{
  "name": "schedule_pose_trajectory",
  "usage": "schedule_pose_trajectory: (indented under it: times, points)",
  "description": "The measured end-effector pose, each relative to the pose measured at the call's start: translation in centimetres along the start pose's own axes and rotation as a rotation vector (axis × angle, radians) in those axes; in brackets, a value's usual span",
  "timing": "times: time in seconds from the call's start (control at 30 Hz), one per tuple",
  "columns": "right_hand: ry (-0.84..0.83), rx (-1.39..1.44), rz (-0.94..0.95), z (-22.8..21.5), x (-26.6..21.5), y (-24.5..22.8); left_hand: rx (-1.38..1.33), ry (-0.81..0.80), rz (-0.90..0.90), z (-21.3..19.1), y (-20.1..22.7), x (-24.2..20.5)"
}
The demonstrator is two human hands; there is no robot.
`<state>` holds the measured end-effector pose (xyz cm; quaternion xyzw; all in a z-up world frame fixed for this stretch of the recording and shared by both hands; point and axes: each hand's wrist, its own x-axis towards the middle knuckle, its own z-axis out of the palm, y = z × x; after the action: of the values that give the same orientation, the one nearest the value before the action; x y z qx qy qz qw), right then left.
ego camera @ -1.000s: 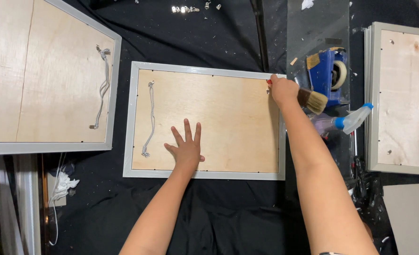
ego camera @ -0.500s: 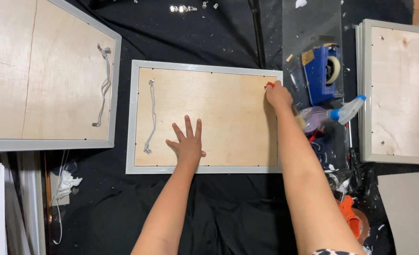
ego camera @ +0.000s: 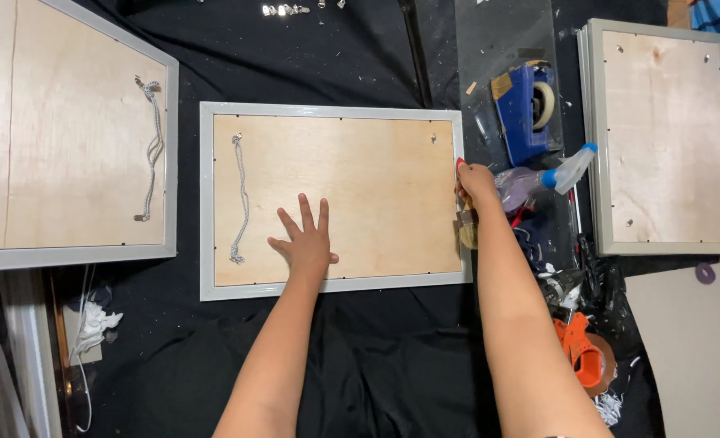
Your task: Assembling a picture frame by cleaning the glass, inserting the mat and backing, and securing the back panel.
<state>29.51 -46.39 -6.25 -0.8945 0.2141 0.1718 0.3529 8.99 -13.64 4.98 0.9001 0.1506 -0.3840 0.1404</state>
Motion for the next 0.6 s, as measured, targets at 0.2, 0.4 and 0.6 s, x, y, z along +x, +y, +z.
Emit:
schedule_pose_trajectory:
  times: [0.2,0.4,0.6]
  points:
    - [0.013,-0.094,-0.01,0.4,1.4,0.5,-0.008,-0.009,-0.004,0.2,0.1,0.5]
    - [0.009,-0.306,-0.065,0.2,-1.2,-2.2,-0.019,-0.018,-0.002,0.3,0.1,0.6]
    - [0.064,-0.471,-0.071,0.7,-2.0,-3.3,-0.01,-0.019,-0.009,0.2,0.2,0.5]
